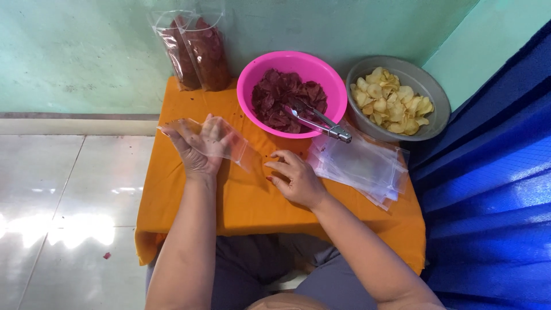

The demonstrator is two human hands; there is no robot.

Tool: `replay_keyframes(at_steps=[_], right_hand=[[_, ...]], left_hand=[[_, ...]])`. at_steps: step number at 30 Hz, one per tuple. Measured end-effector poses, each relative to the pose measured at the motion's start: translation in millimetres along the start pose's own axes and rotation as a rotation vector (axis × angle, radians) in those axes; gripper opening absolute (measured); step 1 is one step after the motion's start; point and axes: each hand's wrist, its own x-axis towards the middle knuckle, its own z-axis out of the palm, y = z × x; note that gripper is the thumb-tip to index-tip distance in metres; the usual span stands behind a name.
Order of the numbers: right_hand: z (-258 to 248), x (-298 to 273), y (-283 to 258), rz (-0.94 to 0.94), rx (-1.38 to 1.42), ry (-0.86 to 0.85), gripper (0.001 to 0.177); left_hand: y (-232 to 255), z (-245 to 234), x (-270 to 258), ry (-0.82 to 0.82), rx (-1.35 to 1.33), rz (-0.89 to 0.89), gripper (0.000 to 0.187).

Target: Using tongs to fill plastic bags with purple and yellow chips from bowls.

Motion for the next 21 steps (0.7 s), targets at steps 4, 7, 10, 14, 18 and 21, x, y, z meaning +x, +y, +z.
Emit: replay_keyframes(at_steps=[4,7,10,14,18,21], right_hand=[[0,1,-2,-0.005,-0.002,-0.034,0.031],[-1,4,-4,-0.028,-0.037,-0.076,0.037],[2,2,1,-0.030,-0.064,-0.104,0.043],[4,0,5,-0.020,-0.059,-0.108,0.052],[1,3,4,-0.032,-0.069,-0.121,0.065],[0,3,2,-0.057,-0.064,-0.123,0.069]], left_hand=[[11,70,-36,0.070,-0.083,0.012,0.132],[12,84,-40,0.096,-0.081,-0.011,0.135],[11,77,-36,0.078,-0.093,-0.013,0.137],[8,62,-29,0.056,-0.063,-0.030,0.136],[-8,6,5,-0.040,-0.034,-0.121,0.090],[-13,2,4,-0.137,0.030,-0.149,0.110]])
